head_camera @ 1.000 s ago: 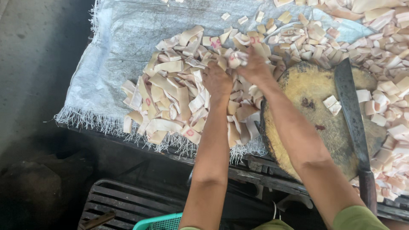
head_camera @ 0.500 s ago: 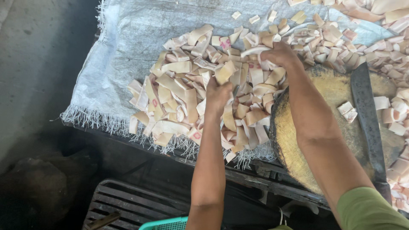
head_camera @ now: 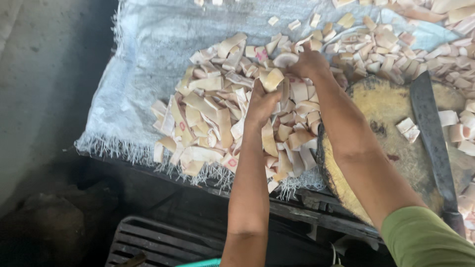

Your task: The person is chopping strips of pork skin into small cubes on a wooden cutting board using a large knife. The chopped pieces are accumulated on the board and surrounding cloth.

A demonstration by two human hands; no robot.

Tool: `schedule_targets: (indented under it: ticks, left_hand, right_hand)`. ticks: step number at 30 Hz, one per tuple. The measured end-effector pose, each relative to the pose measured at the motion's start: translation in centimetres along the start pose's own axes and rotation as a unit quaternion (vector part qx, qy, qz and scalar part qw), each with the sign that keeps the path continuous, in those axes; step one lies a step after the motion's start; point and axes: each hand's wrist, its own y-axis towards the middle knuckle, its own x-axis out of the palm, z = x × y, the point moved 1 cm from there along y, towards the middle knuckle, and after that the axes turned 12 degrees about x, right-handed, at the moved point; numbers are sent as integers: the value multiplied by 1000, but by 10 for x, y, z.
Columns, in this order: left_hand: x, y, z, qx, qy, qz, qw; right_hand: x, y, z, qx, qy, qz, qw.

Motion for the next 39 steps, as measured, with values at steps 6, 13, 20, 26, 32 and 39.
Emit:
schedule_targets:
  ticks: [6, 13, 20, 26, 32, 39]
  left_hand:
    - [5, 2, -9, -10, -65, -11, 998]
    - [63, 7, -5, 53, -15, -10, 998]
    - [93, -37, 76, 13, -74, -45, 996]
    - [145, -128, 63, -46, -40, -213, 975]
    - [139, -170, 16, 224, 342, -311, 858]
    - [162, -186, 67, 171, 445, -325, 817]
  right_hand:
    - [6, -6, 41, 34, 382, -173, 907]
    - [-14, -87, 26, 47, 720, -252, 645]
    - [-55, -136, 51, -34, 655, -149, 740]
    - [-55, -242, 148, 5, 527, -100, 844]
    - [-25, -305, 176, 52, -109, 43, 992]
    - [-38, -332, 165, -50, -73, 153, 984]
